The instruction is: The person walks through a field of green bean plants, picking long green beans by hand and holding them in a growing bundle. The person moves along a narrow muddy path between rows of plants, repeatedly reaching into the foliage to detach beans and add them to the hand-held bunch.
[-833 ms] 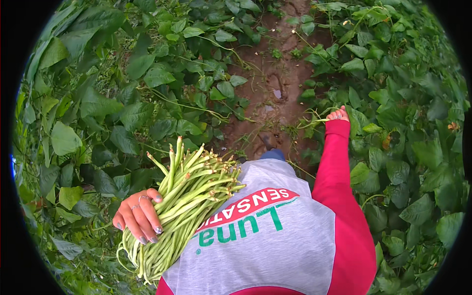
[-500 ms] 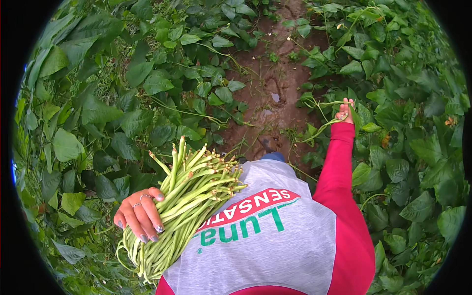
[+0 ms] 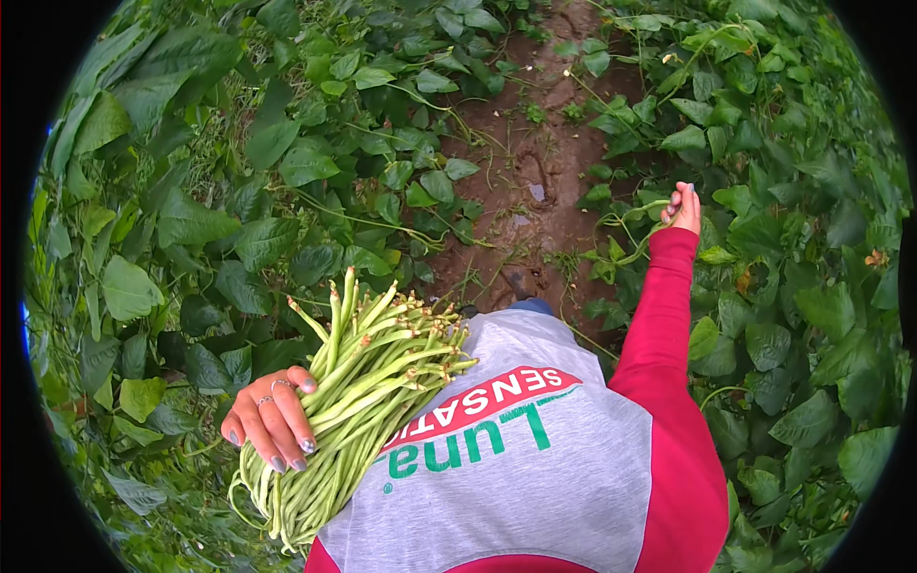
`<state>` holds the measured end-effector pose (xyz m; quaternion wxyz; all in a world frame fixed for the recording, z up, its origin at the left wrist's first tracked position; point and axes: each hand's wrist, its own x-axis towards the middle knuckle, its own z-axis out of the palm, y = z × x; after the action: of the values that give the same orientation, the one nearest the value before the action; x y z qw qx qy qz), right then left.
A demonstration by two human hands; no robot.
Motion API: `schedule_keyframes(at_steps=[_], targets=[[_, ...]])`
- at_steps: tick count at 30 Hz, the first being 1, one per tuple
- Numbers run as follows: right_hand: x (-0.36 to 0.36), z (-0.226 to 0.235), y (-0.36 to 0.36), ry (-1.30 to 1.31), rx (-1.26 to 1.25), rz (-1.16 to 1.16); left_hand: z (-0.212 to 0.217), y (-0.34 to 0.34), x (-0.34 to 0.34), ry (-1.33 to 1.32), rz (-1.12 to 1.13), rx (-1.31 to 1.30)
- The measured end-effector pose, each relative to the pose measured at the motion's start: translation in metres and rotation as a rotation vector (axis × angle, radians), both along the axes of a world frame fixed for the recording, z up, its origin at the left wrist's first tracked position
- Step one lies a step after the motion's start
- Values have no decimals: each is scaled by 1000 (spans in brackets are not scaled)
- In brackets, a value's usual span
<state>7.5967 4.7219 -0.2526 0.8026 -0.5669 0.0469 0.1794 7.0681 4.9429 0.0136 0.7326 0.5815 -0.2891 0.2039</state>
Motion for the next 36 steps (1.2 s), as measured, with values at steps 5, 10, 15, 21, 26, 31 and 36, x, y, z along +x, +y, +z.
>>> schedule_keyframes(at_steps=[5, 10, 15, 21, 26, 31, 36], targets=[[-14, 9, 42, -242, -200, 236, -5, 6, -6, -4, -22, 2], [-17, -1, 81, -526, -366, 270, -7, 2, -17, 13, 32, -12], [-6, -12, 100, -188, -301, 243, -12, 1, -26, 32, 82, -35], [-2, 6, 108, 105, 56, 328, -10, 0, -26, 42, 127, -55], [11, 18, 108, 83, 29, 363, -15, 4, -15, 35, 127, -76], [21, 37, 101, 137, 117, 405, -19, 9, -6, 39, 90, -75], [7, 102, 105, 101, 323, 533, -20, 13, 7, 42, 29, -57]])
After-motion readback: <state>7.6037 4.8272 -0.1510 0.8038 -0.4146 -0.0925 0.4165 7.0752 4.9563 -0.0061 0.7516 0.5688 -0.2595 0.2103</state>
